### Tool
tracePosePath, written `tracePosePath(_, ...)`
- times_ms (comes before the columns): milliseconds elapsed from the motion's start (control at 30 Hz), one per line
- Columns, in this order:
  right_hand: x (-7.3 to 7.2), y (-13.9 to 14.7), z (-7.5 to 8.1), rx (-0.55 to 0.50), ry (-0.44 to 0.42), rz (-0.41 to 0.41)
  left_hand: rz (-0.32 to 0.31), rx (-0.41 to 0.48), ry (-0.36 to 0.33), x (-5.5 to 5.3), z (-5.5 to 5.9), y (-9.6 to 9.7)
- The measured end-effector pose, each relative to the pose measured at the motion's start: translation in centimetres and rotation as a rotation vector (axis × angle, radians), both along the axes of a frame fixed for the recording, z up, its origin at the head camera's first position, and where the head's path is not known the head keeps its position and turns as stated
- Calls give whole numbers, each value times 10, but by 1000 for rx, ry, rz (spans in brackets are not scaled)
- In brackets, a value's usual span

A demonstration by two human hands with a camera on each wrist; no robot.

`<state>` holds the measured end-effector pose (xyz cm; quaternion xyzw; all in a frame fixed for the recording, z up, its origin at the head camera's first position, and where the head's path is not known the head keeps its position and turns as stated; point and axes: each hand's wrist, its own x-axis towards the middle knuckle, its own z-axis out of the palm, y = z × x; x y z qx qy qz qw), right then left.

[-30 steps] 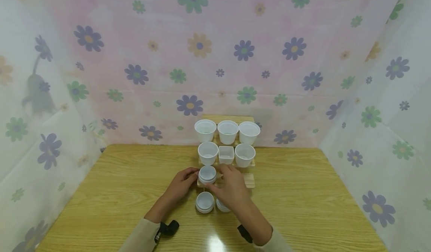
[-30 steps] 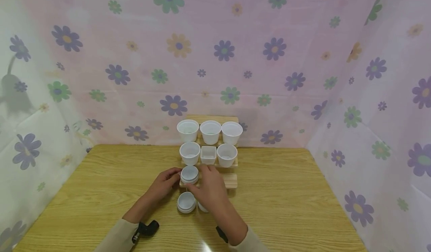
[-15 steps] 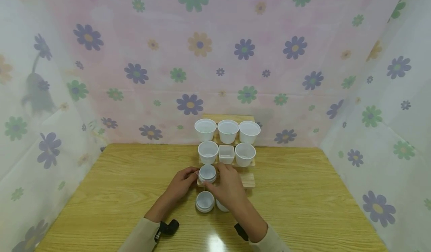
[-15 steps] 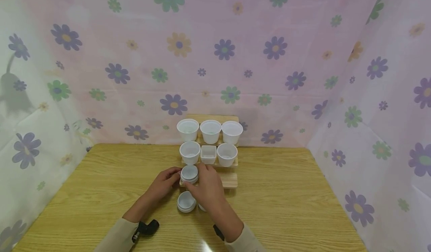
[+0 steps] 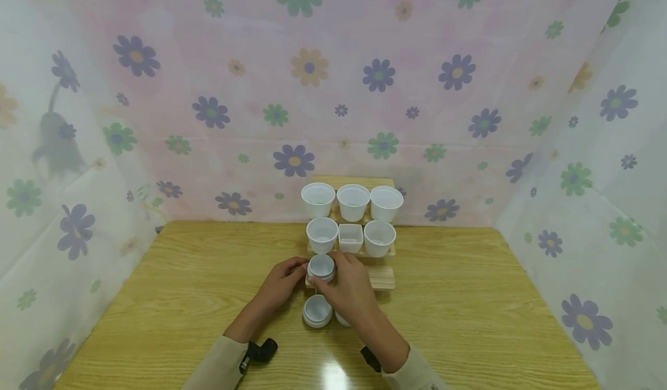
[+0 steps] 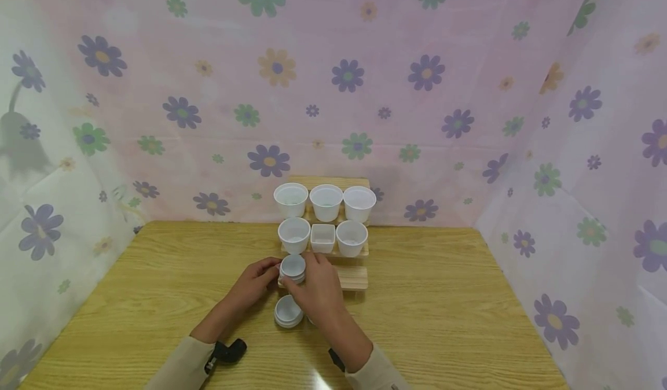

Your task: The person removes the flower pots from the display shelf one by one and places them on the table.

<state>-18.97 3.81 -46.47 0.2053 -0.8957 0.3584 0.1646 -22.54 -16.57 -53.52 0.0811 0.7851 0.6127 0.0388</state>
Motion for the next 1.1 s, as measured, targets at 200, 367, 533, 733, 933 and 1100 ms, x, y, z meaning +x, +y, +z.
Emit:
tracePosePath(200,-1,-2,-4,12,22,-15,3,-7,-9,0,1,0)
tracePosePath(367,-2,-3,-5,14,21,-25,-10,1,-7,-1,-1,-1)
tracePosePath(533,-2,-3,-4,6,7,-25,-9,-11,-7,0,0,-1)
tracePosePath(733,-1,-1,-1,-21,-33,-27,-22,-7,-6,0,1,-1)
tracePosePath(933,-1,1,0,-27,-61,-33,-27,-2,-1,0,1,-1)
tracePosePath(1100,0,2,1,-42,-58,-29,-21,2,-6,0,1,-1)
